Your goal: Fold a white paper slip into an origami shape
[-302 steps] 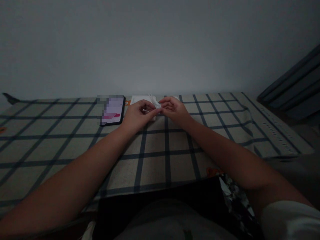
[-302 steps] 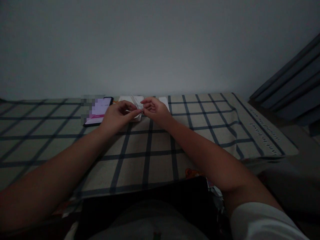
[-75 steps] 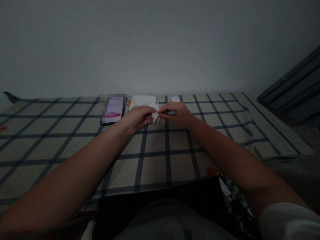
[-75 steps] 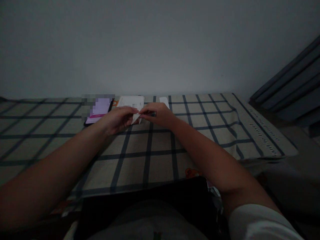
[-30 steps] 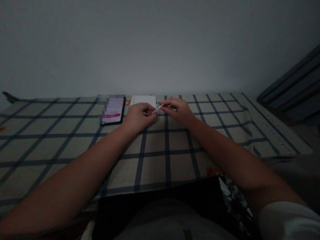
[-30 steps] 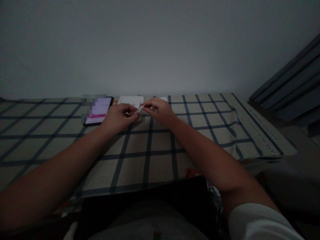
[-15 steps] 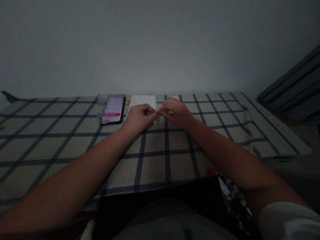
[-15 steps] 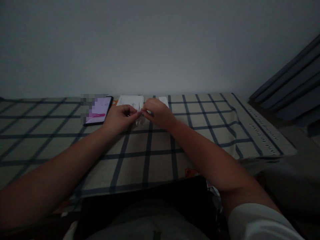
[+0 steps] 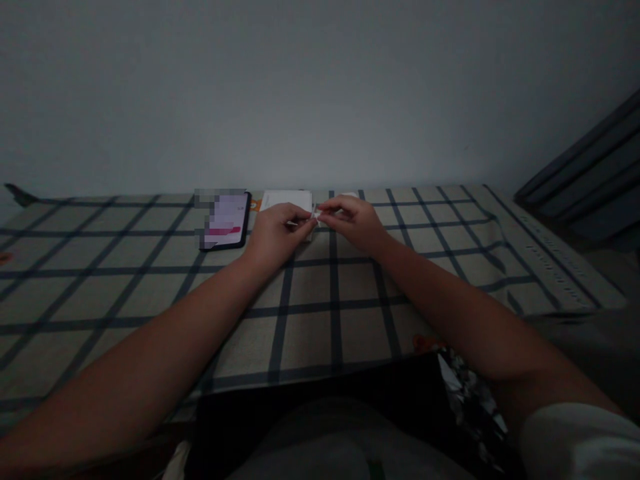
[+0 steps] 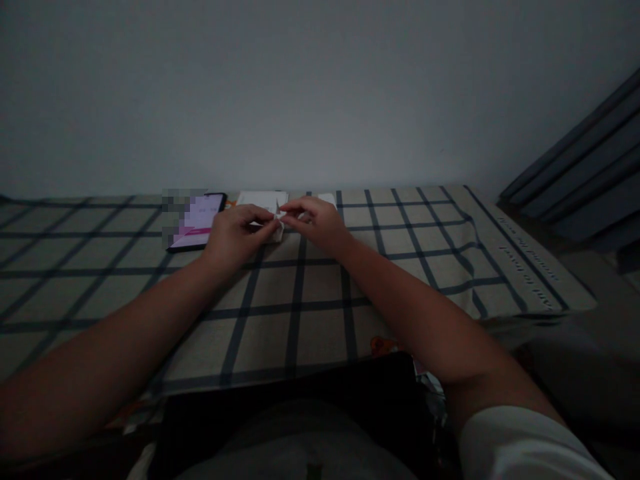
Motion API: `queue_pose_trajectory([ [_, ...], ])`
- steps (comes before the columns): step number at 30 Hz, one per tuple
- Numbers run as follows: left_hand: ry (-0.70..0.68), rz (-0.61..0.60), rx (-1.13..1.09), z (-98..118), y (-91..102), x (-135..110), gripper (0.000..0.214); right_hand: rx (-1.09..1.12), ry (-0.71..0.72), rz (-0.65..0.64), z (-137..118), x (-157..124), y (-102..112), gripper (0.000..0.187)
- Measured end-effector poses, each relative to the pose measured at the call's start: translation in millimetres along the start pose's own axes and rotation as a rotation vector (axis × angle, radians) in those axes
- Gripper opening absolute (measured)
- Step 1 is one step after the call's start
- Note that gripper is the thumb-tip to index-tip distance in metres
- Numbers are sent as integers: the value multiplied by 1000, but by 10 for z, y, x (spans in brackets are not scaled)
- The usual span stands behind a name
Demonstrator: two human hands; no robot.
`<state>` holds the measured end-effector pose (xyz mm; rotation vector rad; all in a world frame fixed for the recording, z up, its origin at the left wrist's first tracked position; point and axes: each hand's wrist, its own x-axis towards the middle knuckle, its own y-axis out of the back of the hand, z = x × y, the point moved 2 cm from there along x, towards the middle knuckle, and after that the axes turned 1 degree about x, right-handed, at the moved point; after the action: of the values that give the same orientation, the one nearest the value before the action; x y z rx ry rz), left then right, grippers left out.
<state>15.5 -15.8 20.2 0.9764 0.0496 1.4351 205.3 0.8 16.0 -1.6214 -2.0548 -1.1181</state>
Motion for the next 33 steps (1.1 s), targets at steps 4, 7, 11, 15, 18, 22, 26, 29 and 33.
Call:
queue_pose_trajectory([
  [4,-42,-11,29,3,10,7,22,119,-151,-19,71,4,-14,28],
  [7,-71,-20,33,10,14,11,20,198,-220,-46,107,12,-26,31],
  [11,-72,-42,-18,13,8,19,17,238,-256,-78,106,29,2,33],
  [15,81,-70,-150,-29,-24,30,24,238,-218,-107,65,33,47,31],
  [18,161,-93,-243,-49,-47,30,33,241,-181,-121,48,31,57,30],
  [22,192,-99,-328,-35,-47,23,36,186,-140,-102,43,40,65,28],
  [26,191,-115,-326,2,-32,17,33,178,-152,-96,57,40,51,24],
  [29,206,-138,-345,24,-20,14,32,163,-149,-66,68,22,17,20],
  [33,276,-186,-442,18,-20,16,31,165,-58,-69,30,-3,-9,18],
])
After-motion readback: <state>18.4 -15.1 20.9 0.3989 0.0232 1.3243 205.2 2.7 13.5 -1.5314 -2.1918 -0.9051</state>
